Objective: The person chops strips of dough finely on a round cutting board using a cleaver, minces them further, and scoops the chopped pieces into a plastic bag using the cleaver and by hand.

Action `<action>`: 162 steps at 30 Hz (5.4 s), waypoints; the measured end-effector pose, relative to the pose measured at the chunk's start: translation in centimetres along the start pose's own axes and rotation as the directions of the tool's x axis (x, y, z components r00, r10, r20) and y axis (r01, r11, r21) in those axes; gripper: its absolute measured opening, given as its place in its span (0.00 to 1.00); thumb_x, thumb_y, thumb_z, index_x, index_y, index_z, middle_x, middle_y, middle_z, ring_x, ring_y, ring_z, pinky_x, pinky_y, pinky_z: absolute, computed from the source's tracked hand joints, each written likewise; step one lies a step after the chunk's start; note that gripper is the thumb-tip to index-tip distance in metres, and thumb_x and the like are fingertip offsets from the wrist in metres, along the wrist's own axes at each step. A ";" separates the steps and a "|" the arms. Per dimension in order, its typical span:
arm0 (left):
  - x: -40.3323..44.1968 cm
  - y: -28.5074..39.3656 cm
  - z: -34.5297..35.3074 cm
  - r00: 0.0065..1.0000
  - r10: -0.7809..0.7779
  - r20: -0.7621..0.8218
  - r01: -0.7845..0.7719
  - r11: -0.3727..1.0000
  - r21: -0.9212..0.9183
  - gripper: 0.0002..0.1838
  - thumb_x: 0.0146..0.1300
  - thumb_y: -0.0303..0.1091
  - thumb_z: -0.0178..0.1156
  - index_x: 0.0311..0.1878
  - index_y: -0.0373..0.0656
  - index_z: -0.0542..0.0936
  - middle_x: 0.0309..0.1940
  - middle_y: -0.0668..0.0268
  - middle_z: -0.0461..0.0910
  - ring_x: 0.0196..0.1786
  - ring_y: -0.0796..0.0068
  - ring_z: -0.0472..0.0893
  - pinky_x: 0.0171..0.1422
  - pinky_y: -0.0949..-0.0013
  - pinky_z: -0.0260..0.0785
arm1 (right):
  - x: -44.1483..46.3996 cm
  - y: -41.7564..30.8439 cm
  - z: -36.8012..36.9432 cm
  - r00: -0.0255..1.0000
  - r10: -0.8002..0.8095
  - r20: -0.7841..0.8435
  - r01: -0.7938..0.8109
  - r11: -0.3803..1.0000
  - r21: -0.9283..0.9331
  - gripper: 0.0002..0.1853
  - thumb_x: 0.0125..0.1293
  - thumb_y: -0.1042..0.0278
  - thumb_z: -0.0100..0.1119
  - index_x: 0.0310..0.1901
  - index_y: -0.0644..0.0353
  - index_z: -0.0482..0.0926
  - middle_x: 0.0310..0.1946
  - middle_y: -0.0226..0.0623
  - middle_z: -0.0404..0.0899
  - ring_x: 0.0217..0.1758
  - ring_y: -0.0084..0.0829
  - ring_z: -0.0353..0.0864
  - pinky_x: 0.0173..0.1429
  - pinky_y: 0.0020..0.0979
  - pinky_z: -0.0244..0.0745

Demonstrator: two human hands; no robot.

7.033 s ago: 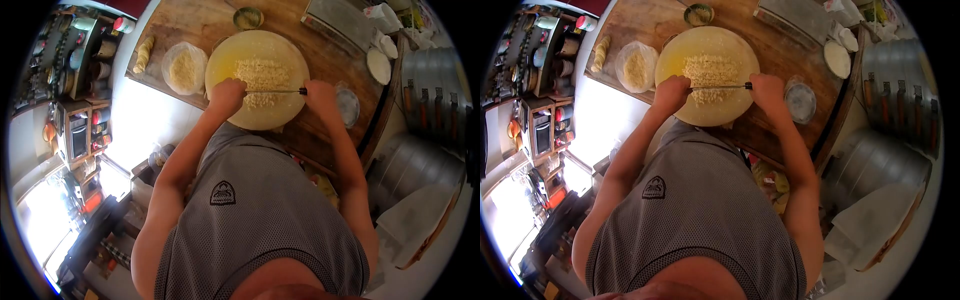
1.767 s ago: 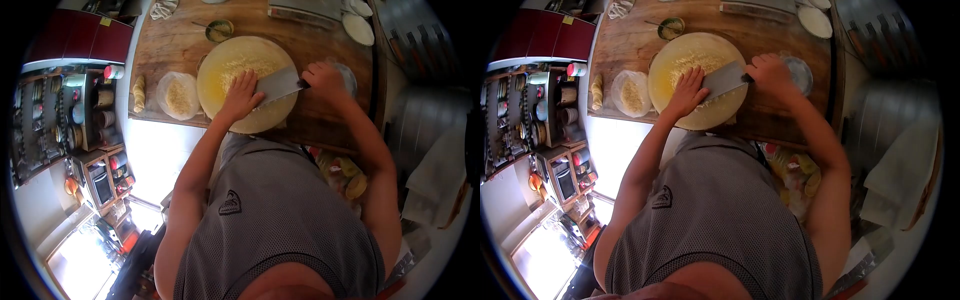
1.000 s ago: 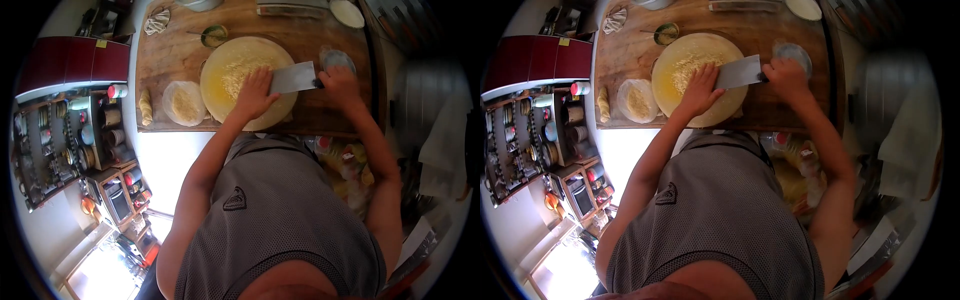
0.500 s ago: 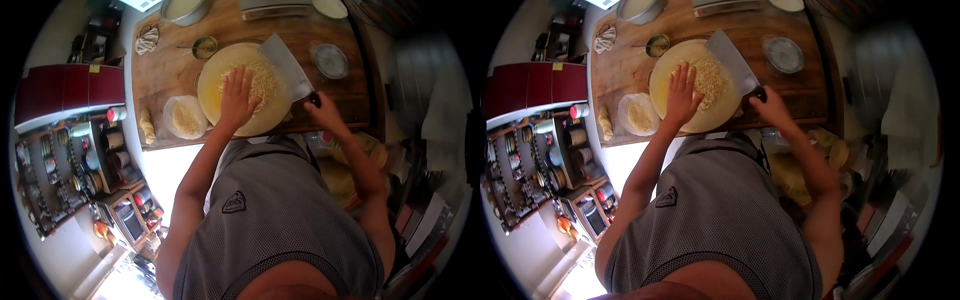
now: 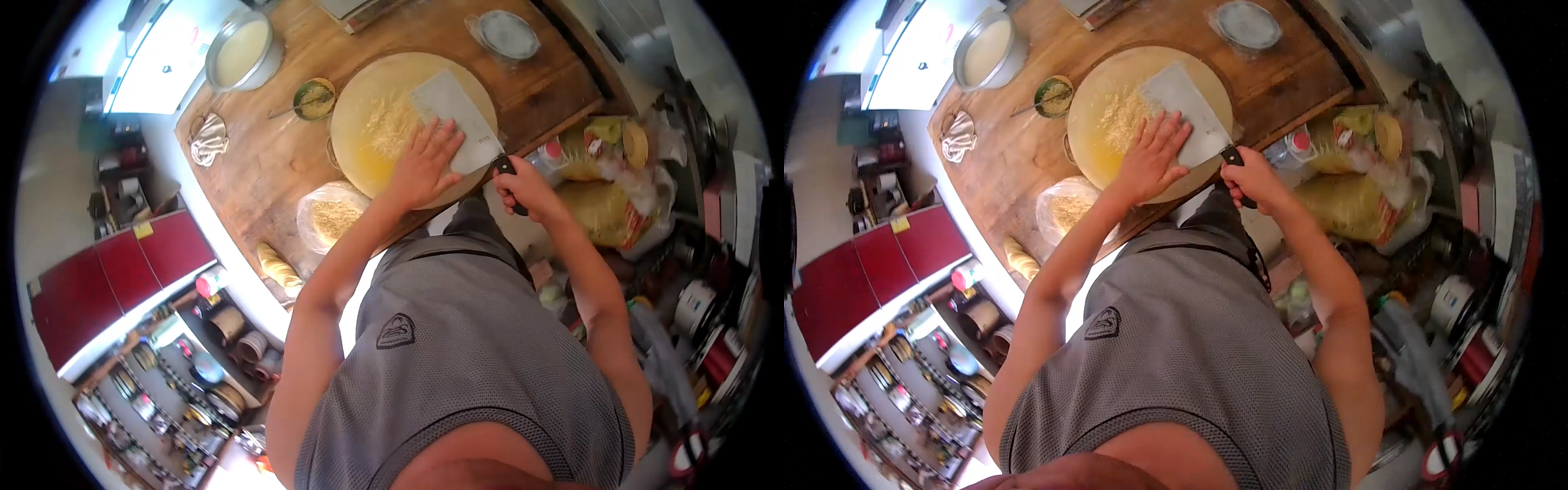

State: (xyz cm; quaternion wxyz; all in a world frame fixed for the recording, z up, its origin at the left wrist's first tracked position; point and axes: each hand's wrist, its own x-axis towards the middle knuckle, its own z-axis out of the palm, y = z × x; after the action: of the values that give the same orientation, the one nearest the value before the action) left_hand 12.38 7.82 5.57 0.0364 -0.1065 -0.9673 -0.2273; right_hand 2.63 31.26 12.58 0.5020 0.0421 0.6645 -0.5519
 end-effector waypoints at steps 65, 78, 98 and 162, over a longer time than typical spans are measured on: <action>-17.0 4.2 2.3 0.594 -0.598 -0.538 0.463 0.801 -0.380 0.55 0.51 0.50 0.80 0.76 0.33 0.63 0.71 0.40 0.68 0.74 0.39 0.67 0.79 0.47 0.59 | -6.2 20.7 20.2 0.991 -0.136 0.009 0.136 0.986 -0.100 0.13 0.74 0.64 0.62 0.36 0.64 0.75 0.17 0.31 0.74 0.13 0.23 0.71 0.19 0.32 0.67; -23.9 -6.2 2.7 0.777 -0.567 -0.274 0.511 0.821 -0.253 0.45 0.59 0.51 0.75 0.68 0.24 0.69 0.65 0.33 0.72 0.67 0.35 0.72 0.72 0.48 0.67 | -10.0 22.7 33.4 0.991 0.128 0.048 -0.135 0.970 0.201 0.11 0.75 0.66 0.62 0.37 0.60 0.72 0.20 0.29 0.70 0.15 0.22 0.69 0.19 0.31 0.70; -15.4 -10.6 1.1 0.513 -0.858 0.010 -0.432 -0.269 -0.861 0.15 0.81 0.39 0.52 0.49 0.36 0.79 0.47 0.57 0.84 0.56 0.59 0.83 0.73 0.54 0.74 | -10.4 23.0 14.7 0.942 -0.098 -0.322 0.154 0.976 0.154 0.19 0.69 0.56 0.72 0.38 0.63 0.74 0.20 0.31 0.74 0.16 0.25 0.72 0.22 0.31 0.71; -22.3 -9.9 4.5 0.865 -0.343 -0.365 0.258 0.930 -0.262 0.20 0.72 0.39 0.62 0.60 0.34 0.82 0.63 0.47 0.80 0.66 0.49 0.77 0.73 0.54 0.68 | -16.4 19.5 22.8 0.978 0.208 -0.030 -0.209 0.976 -0.057 0.11 0.71 0.67 0.65 0.42 0.66 0.77 0.20 0.32 0.74 0.15 0.24 0.73 0.20 0.32 0.71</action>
State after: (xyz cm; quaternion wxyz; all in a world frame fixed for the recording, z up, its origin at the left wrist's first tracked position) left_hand 31.83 -3.02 -5.33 0.1886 0.0926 -0.9147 -0.3451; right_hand 36.75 29.28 13.33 0.5503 0.1033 0.6784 -0.4757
